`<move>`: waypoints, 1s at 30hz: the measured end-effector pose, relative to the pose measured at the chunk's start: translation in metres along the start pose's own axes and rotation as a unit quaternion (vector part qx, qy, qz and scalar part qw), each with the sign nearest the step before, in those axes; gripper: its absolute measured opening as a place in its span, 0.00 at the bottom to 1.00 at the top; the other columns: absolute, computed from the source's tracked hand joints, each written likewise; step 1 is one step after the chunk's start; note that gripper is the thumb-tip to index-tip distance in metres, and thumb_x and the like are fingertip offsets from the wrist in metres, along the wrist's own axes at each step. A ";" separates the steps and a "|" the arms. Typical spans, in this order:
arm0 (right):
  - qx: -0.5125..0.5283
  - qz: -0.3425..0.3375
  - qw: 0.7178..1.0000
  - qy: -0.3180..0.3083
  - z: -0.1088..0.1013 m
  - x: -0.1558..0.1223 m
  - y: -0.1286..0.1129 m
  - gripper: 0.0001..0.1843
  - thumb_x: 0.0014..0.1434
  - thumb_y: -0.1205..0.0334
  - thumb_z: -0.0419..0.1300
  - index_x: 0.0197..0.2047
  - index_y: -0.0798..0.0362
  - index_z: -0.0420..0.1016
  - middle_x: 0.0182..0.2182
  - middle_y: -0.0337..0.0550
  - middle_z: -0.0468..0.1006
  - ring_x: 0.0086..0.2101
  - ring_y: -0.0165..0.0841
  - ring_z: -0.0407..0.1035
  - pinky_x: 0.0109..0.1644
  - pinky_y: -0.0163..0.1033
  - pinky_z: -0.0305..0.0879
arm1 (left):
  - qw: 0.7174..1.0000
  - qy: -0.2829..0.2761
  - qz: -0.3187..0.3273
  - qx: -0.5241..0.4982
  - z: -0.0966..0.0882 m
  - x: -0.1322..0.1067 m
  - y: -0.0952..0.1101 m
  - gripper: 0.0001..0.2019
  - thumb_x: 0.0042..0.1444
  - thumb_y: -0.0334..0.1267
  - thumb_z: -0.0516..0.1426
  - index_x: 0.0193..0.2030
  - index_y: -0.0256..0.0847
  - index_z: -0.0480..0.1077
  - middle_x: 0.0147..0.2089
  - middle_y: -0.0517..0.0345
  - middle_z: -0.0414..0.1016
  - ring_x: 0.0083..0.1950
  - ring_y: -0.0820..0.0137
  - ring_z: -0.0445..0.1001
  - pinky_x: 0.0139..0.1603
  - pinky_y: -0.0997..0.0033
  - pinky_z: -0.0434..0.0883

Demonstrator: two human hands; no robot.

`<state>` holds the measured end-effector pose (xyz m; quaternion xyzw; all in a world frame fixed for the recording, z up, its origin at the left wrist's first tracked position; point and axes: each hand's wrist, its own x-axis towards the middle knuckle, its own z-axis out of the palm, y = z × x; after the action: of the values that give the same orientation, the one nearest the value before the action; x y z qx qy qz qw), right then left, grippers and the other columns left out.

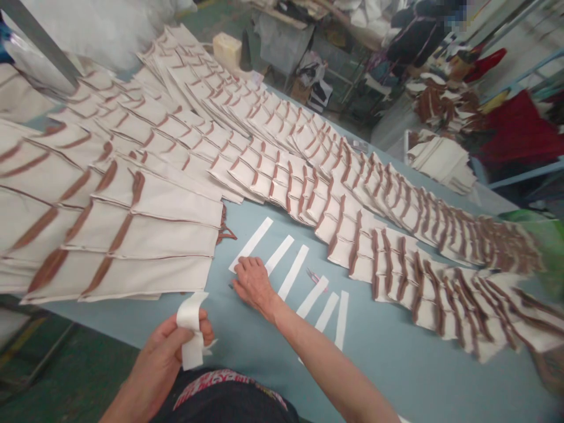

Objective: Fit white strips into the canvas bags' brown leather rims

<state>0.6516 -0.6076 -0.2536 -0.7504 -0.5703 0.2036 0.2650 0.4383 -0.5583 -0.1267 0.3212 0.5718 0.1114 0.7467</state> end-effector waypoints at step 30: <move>-0.066 -0.145 0.949 0.271 -0.136 -0.156 -0.171 0.20 0.65 0.71 0.61 0.57 0.44 0.70 0.58 0.49 0.82 0.60 0.43 0.74 0.69 0.55 0.69 | 0.963 -0.153 -0.100 -0.197 0.065 -0.108 0.065 0.19 0.76 0.28 0.47 0.53 0.26 0.80 0.47 0.39 0.88 0.41 0.61 0.87 0.39 0.63 0.86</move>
<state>0.5643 -0.7445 -0.0399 -0.7023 -0.5920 -0.0858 0.3860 0.4769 -0.5888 0.0062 0.1225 0.4468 0.0964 0.8809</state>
